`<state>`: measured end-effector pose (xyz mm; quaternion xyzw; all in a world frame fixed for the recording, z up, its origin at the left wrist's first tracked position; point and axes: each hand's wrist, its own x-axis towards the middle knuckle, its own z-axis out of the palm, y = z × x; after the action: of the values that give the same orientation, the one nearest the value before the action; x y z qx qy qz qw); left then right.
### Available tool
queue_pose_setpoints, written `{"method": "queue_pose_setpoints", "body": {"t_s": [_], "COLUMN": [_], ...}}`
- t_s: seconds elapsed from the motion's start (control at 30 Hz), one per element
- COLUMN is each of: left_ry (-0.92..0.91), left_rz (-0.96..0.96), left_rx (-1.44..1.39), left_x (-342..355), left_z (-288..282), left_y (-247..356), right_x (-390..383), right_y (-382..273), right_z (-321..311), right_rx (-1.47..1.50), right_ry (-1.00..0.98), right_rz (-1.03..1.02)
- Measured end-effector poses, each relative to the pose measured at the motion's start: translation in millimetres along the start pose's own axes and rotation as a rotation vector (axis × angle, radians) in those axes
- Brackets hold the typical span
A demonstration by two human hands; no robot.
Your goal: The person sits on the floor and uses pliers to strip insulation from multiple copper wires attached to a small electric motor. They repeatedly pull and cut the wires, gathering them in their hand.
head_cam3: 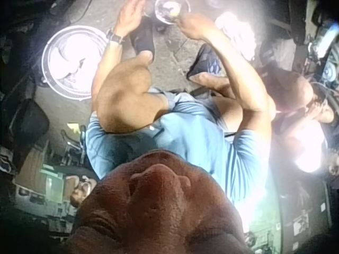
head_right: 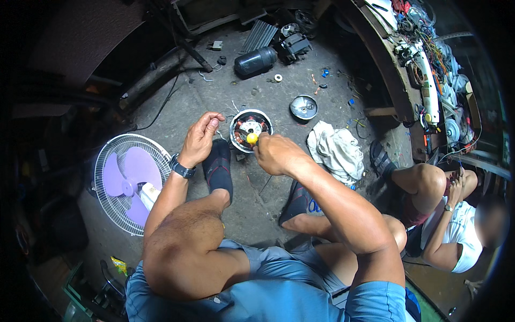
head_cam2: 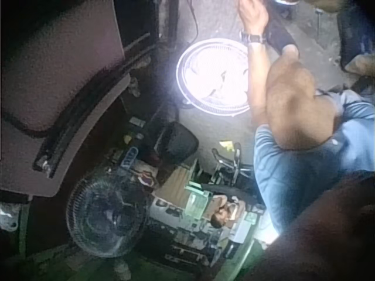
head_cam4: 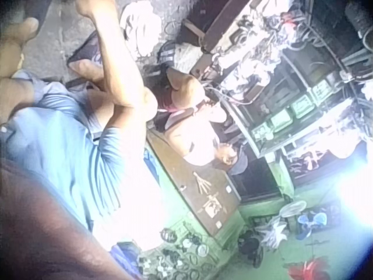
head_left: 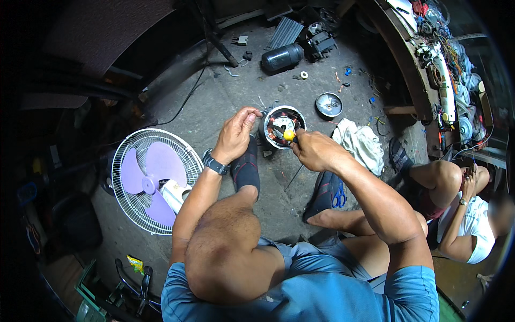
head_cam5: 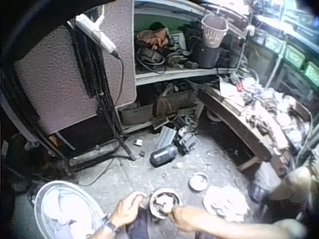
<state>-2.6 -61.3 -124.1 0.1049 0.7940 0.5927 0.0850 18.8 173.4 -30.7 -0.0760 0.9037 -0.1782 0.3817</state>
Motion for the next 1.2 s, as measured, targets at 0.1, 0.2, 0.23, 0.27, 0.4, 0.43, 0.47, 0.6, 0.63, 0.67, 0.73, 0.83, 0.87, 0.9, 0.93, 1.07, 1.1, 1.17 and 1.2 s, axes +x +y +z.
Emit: {"method": "queue_pose_setpoints", "body": {"t_s": [0.1, 0.2, 0.23, 0.27, 0.4, 0.43, 0.47, 0.6, 0.63, 0.67, 0.73, 0.83, 0.87, 0.9, 0.93, 1.07, 1.1, 1.17, 1.2], "left_ry": [0.05, 0.023, 0.013, 0.003, -0.039, -0.063, -0.091, -0.151, -0.151, -0.149, -0.145, -0.064, -0.014, 0.037, 0.089, 0.427, 0.468, 0.43, 0.41], "left_rz": [0.06, 0.041, 0.024, 0.008, 0.008, 0.012, 0.016, 0.086, 0.151, 0.207, 0.254, 0.299, 0.311, 0.323, 0.337, 0.148, 0.196, 0.24, 0.265], "left_rx": [0.009, 0.025, 0.012, 0.0, 0.103, 0.116, 0.126, 0.07, 0.076, 0.085, 0.049, -0.044, -0.043, -0.041, -0.039, -0.377, -0.412, -0.345, -0.311], "left_x": [-1, 1, 1, 0, -3, -5, -5, 1, 3, 5, 8, 7, 8, 8, 8, 7, 11, 11, 11], "left_z": [2, 2, 2, 2, -1, -2, -4, 7, 10, 14, 18, 8, 2, -7, -18, -59, -68, -68, -67], "left_y": [-8, -7, -5, -4, 1, 2, 4, 16, 12, 3, -1, 18, 24, 28, 33, 39, 36, 31, 29], "right_x": [6, 7, 7, 6, -28, -43, -59, -87, -92, -93, -100, -118, -121, -122, -123, -96, -84, -53, -40], "right_y": [-2, 7, 10, 13, 16, 12, 6, -10, -13, -15, -18, -24, -19, -14, -9, 11, 16, 8, 11], "right_z": [0, 0, 3, 5, 3, -3, -14, -44, -47, -48, -51, -58, -57, -56, -56, -35, -26, -20, -12], "right_rx": [-0.012, 0.076, 0.13, 0.183, 0.681, 0.71, 0.706, 0.637, 0.642, 0.648, 0.64, 0.529, 0.59, 0.59, 0.59, 0.405, 0.29, 0.187, 0.17], "right_ry": [0.003, -0.007, 0.009, 0.026, -0.003, 0.013, 0.01, -0.042, -0.013, 0.006, 0.035, 0.071, 0.074, 0.089, 0.106, 0.09, 0.094, 0.014, 0.02], "right_rz": [-0.019, -0.02, -0.019, -0.017, 0.015, 0.056, 0.043, 0.027, 0.023, 0.015, 0.014, -0.058, -0.101, -0.14, -0.179, -0.069, -0.028, 0.075, 0.068]}}
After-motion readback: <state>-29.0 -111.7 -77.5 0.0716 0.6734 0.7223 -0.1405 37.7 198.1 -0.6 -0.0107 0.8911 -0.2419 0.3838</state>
